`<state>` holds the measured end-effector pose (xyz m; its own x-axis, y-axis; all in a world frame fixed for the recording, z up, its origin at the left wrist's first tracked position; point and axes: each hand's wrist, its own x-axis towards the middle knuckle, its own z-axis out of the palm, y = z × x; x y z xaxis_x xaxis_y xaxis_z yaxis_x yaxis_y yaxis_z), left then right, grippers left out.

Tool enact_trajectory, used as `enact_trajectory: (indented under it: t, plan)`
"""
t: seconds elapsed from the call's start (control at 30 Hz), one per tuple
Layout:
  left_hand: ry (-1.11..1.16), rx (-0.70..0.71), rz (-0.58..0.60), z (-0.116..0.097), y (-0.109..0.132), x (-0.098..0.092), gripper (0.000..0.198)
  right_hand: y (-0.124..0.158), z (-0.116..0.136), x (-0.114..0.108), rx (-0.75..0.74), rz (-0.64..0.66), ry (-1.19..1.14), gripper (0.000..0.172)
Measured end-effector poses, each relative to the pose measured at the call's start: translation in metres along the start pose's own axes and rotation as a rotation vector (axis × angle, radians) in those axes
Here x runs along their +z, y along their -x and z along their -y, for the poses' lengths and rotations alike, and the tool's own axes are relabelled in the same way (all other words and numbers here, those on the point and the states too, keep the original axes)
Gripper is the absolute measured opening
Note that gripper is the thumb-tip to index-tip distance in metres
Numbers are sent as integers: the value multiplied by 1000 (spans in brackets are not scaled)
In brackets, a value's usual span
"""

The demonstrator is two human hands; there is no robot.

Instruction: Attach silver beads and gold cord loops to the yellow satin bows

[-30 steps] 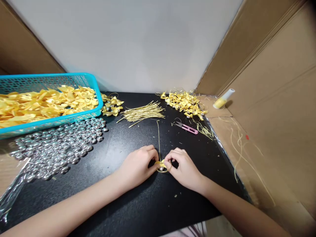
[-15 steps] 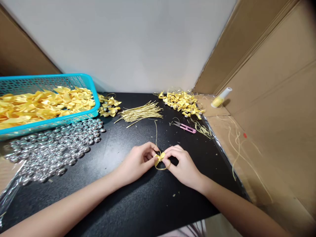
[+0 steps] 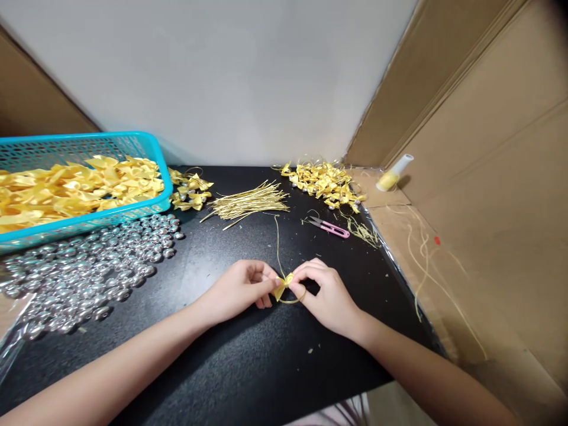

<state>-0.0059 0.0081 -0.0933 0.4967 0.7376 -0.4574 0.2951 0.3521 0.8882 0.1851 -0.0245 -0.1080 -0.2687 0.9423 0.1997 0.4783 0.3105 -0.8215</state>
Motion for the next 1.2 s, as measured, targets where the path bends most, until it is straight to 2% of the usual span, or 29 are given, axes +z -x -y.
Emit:
enact_trajectory:
  t: [0.3, 0.97, 1.07, 1.13, 1.2]
  plan:
    - [74, -8, 60, 7, -3, 2, 28, 1, 1, 0, -39, 9, -5, 13]
    - [120, 47, -81, 7, -3, 14, 19, 1, 2, 4, -45, -22, 42, 15]
    - [109, 47, -138, 7, -3, 17, 20, 2, 3, 4, -35, -94, 79, 12]
    - [113, 48, -182, 9, -2, 19, 20, 2, 4, 4, -24, -178, 113, 18]
    - [129, 58, -220, 10, -2, 21, 18, 5, 5, 5, -41, -202, 117, 25]
